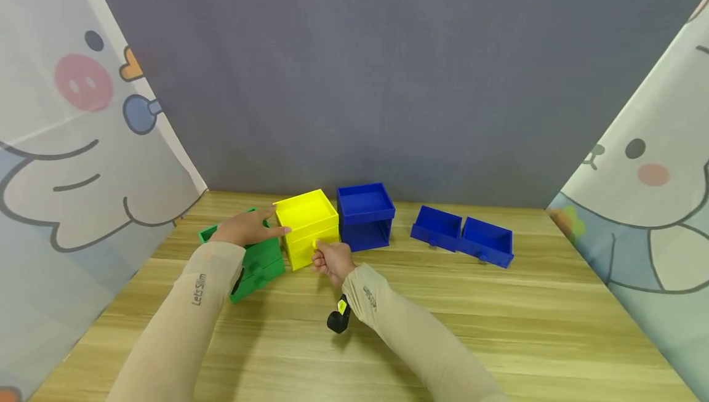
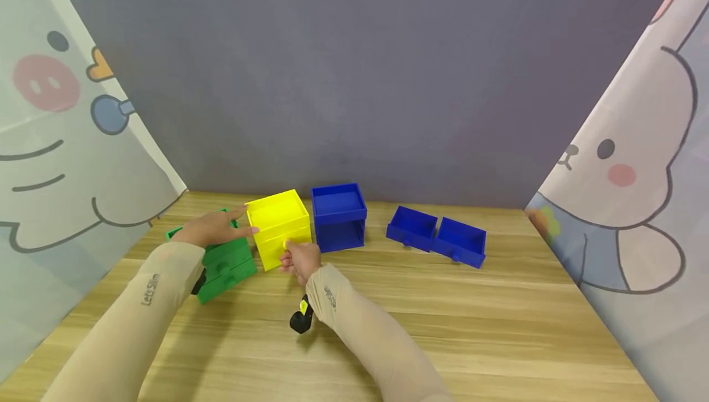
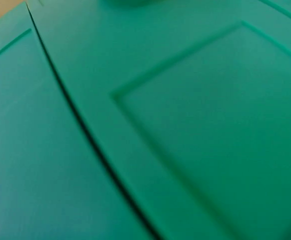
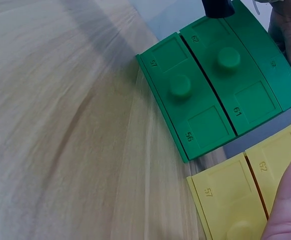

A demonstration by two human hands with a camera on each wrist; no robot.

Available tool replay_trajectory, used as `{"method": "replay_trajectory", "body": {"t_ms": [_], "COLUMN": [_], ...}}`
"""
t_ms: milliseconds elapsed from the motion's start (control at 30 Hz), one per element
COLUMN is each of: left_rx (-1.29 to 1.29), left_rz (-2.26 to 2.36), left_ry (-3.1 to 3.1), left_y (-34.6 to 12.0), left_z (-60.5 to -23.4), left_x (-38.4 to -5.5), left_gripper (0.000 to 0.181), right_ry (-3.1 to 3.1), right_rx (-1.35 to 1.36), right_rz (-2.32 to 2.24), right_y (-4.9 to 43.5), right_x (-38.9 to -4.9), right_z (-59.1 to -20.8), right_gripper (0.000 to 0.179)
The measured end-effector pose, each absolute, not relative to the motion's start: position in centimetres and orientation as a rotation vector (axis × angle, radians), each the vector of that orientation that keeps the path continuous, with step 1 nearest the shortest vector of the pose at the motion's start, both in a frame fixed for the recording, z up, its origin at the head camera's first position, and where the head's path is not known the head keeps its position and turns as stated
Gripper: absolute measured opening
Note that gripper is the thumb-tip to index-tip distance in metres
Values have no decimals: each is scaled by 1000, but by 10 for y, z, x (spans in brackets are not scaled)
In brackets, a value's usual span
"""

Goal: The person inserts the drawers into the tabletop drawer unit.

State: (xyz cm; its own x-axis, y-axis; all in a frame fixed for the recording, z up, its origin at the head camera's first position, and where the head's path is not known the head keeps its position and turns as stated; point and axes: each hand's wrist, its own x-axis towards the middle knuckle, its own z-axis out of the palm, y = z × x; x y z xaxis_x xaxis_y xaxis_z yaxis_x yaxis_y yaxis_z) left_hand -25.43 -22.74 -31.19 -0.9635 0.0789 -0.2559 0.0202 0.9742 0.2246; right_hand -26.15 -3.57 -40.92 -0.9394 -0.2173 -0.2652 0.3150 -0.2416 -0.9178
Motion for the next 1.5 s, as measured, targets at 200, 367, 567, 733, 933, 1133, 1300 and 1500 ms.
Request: {"method": "replay_trajectory", "body": {"t_ms": [200,367,567,733,933,1133,1300,1500], "left_rx": [81,80,89,108,138,422,624,625], "left_rz": [306,305,194,139,106,94,154,199], "left_ry": [2869,2876,2919,2972,3193,3365,3313,3244], "left_y": [-226,-226,-234,-235,-214,-177,-152,-126], "left_z": [-312,-312,-316,-317,-315,-312,-315,-328], "left_x": [-256,-257,-257,-258,-260,-269,-275,-283], "left_gripper": [96,96,100,100,80,56,49,53], "right_ry": [1687,1668,1658,1722,1774,1756,1766,1757], "right_rx": [109,37,-56,-102,-97,-56,3,93], "right_rz": [-2226,-2167,-2101,-2068,-2035,-2053,-2082,-2128], "right_y": [-34,-26,-9,20,71,124,153,175], "right_x": [-263,-264,-263,-268,-277,-280,-281,-282], "right_z": [-407,-412,-414,-411,-418,-425,-428,-435], "right_gripper": [23,25,32,36,28,30,30,31]}}
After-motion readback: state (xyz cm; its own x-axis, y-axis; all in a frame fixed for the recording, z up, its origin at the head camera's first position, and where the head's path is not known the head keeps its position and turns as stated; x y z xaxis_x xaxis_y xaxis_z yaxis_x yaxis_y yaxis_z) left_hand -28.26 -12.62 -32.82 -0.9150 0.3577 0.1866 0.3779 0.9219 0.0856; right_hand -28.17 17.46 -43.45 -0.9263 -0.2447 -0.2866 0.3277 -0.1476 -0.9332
